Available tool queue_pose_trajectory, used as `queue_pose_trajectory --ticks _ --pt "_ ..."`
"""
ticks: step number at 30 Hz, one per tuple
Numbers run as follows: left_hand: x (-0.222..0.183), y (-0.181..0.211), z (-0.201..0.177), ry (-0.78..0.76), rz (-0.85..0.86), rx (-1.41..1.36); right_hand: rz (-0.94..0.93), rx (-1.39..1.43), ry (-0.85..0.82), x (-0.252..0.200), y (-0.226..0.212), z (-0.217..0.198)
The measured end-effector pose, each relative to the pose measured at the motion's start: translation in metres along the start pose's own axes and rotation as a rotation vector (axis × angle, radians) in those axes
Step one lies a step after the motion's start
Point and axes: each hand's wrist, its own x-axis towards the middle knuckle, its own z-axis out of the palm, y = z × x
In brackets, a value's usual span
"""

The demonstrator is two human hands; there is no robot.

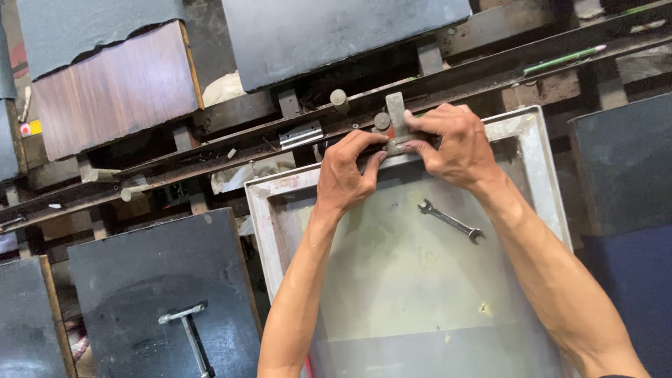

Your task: Securing a screen printing frame to a metal rail using a wrench and a T-handle socket.

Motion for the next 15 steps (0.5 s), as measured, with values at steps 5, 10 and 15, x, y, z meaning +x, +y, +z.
queue_pose_trajectory --ticks 5,10,15 --pt "-0.002 0.001 0.002 -0.016 -0.031 0.027 0.038 0.009 -0.024 -0.001 -0.006 -0.005" --pt "0.000 -0.003 0.004 -0.044 -0.033 0.077 0.049 0.017 -0.031 0.003 -0.004 -0.008" --pt "-0.001 0.000 0.001 -0.042 -0.031 0.072 0.063 0.105 -0.197 0.008 0.002 -0.038"
